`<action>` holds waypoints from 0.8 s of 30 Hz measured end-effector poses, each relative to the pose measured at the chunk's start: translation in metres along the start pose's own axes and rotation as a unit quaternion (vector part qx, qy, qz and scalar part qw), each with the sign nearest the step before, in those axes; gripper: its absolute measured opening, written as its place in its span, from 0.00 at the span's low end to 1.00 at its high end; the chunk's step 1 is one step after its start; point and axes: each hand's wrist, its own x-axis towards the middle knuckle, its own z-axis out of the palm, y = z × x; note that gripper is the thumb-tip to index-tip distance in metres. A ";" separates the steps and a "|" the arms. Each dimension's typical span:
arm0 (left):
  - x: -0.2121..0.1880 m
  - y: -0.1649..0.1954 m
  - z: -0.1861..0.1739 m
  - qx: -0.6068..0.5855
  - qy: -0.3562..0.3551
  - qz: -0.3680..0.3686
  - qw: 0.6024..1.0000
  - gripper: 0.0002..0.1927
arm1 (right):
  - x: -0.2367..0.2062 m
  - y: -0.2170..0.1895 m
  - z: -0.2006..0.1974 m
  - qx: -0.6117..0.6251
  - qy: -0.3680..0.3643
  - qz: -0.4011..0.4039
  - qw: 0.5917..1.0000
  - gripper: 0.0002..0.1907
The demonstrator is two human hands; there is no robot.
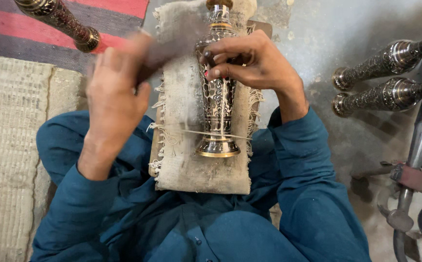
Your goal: The person uses a hammer and a small chisel to engrave a decorative pattern into a silver-colored metal cup. The cup is held steady on a padded support while the person repeatedly taps the chisel to create a textured surface.
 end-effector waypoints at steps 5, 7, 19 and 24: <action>-0.002 -0.004 0.002 -0.106 0.050 0.015 0.993 0.36 | 0.001 -0.003 0.001 0.046 0.003 -0.011 0.999 0.15; -0.001 -0.005 0.003 -0.086 0.043 0.017 0.995 0.37 | 0.001 -0.003 0.000 0.050 0.001 -0.006 0.999 0.15; 0.003 -0.003 0.005 -0.139 0.050 -0.015 0.989 0.36 | -0.001 -0.003 0.001 0.009 0.013 0.014 1.000 0.15; 0.004 0.002 0.005 -0.169 0.050 -0.013 0.984 0.39 | -0.004 -0.002 0.005 0.102 0.021 -0.002 0.995 0.17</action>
